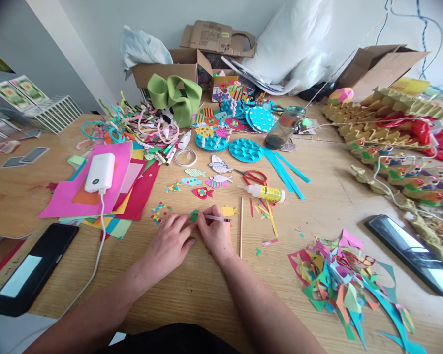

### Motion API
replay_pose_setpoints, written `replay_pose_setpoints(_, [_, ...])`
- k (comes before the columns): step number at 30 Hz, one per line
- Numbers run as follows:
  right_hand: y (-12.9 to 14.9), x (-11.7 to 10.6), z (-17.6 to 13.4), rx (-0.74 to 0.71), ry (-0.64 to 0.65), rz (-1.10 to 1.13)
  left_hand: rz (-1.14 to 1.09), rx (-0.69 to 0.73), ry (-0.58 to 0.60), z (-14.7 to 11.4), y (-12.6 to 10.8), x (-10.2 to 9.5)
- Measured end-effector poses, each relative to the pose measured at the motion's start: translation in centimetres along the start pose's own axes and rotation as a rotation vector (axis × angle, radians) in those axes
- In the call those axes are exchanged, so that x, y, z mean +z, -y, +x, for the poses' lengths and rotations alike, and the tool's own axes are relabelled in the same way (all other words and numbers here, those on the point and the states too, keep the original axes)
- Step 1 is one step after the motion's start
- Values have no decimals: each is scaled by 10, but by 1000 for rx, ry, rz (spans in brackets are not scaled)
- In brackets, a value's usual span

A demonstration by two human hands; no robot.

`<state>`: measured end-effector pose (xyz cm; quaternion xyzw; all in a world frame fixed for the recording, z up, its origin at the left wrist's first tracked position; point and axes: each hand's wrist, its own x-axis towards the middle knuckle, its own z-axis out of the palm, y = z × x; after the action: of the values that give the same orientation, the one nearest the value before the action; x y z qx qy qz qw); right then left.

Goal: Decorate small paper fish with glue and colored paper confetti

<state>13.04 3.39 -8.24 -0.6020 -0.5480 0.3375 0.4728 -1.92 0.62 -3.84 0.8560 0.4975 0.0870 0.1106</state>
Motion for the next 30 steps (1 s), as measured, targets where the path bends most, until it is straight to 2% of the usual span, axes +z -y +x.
replay_pose_setpoints(21, [2,-1,-1,-28,-63,39,-4,-5,13,0,1,0])
replay_pose_setpoints(30, [0,-1,0,-12,-35,23,-1,-2,8,0,1,1])
